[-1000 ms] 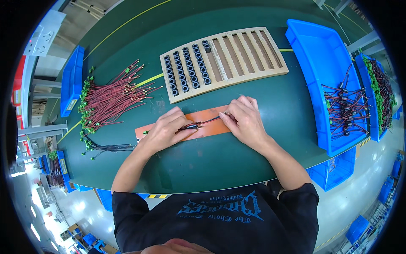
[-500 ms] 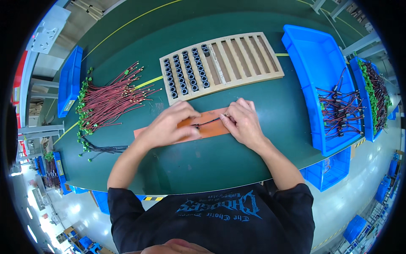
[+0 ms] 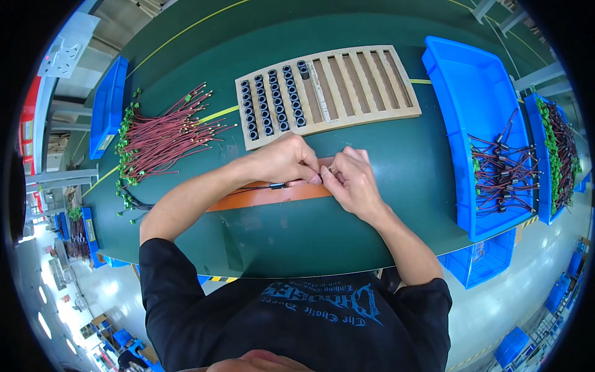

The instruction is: The person assembles electrical wires by inserting them into a black cylindrical component and securing them with a green connector. They repeatedly pick up wires from a pile on the table, thread them through the component, and place the finished assembly into a blue bin.

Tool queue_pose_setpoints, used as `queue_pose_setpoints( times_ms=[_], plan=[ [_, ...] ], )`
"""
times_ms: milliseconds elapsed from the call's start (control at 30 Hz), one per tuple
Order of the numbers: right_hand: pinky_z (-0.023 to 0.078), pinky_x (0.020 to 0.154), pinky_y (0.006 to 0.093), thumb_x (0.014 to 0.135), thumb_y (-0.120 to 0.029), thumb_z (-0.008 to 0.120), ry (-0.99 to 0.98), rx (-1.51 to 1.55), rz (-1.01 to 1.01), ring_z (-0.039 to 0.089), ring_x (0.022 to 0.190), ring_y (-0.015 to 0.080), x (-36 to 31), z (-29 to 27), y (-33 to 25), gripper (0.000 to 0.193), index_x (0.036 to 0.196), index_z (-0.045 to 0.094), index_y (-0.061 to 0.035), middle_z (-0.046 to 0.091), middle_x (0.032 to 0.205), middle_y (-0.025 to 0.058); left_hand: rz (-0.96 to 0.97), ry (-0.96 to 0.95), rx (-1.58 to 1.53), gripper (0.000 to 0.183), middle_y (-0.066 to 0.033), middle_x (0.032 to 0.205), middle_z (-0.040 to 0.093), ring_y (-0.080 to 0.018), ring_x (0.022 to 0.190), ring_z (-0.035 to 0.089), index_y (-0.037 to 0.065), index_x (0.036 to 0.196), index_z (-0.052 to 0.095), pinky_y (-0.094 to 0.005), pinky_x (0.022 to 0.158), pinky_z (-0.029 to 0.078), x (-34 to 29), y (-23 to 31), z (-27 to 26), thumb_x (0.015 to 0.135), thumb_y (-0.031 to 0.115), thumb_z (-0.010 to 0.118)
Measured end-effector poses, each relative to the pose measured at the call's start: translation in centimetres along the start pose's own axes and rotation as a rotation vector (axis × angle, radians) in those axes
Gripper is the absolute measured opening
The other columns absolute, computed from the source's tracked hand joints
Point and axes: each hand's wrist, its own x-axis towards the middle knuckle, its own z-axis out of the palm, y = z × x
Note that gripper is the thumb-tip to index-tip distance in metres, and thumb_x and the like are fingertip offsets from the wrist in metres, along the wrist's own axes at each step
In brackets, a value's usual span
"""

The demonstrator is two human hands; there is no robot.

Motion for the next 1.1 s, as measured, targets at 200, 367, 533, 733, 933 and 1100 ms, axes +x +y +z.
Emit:
queue_pose_setpoints(
  times_ms=[200,367,533,733,933,1100],
  plan=[
    [0.038,0.074,0.0376,0.087,-0.006,0.075,0.003,0.036,0.024,0.049,0.066,0.0215,0.0,-0.5,-0.1,0.023,0.073,0.058,-0.0062,0.055,0.066,0.0039,-0.026,0.044,-0.019,0.009,-0.012,0.073,0.072,-0.0208,0.064,0.066,0.0,0.086,0.079,-0.0362,0.061,0.051,0.3,-0.2,1.1,0.078,0.005,0.08],
    [0.037,0.072,0.038,0.087,-0.005,0.076,0.006,0.034,0.026,0.049,0.065,0.022,-0.4,-0.7,-0.3,0.024,0.072,0.057,-0.0063,0.054,0.066,0.004,0.088,0.032,0.002,0.011,-0.0105,0.069,0.069,-0.0195,0.063,0.064,-0.001,0.087,0.078,-0.0365,0.06,0.05,0.9,-0.4,1.2,0.083,0.008,0.08],
    [0.038,0.071,0.0366,0.089,-0.006,0.076,0.111,0.053,-0.025,0.049,0.065,0.0221,0.7,-0.2,-0.6,0.022,0.076,0.058,-0.0051,0.055,0.069,0.0053,0.06,-0.081,-0.056,0.024,-0.0105,0.084,0.073,-0.0179,0.073,0.067,0.0,0.108,0.075,-0.0349,0.065,0.051,-1.2,-1.2,-0.8,0.095,0.019,0.075],
    [0.043,0.065,0.0321,0.091,-0.008,0.078,0.185,0.24,-0.02,0.052,0.067,0.0183,2.5,-0.8,-4.1,0.023,0.08,0.059,-0.0028,0.058,0.073,0.0065,-0.079,0.053,-0.336,0.027,-0.0083,0.097,0.075,-0.014,0.09,0.069,-0.003,0.116,0.073,-0.0296,0.084,0.055,-9.9,1.1,-3.9,0.095,0.014,0.076],
    [0.042,0.063,0.024,0.097,-0.013,0.076,0.104,0.748,0.189,0.049,0.068,0.0052,2.7,-0.7,-7.3,0.027,0.079,0.059,-0.0035,0.058,0.075,-0.002,-0.099,0.193,-0.355,0.029,-0.0067,0.099,0.076,-0.013,0.091,0.069,-0.005,0.117,0.072,-0.0296,0.089,0.055,-13.3,4.4,-1.7,0.091,0.007,0.078],
    [0.038,0.06,0.0209,0.1,-0.015,0.073,0.073,0.981,0.275,0.047,0.065,0.0021,1.6,0.0,-7.8,0.028,0.078,0.059,-0.0068,0.055,0.072,-0.0046,-0.195,0.254,-0.191,0.028,-0.0084,0.096,0.077,-0.0154,0.087,0.071,-0.004,0.121,0.071,-0.033,0.081,0.057,-14.8,4.4,0.6,0.097,0.011,0.071]
  ],
)
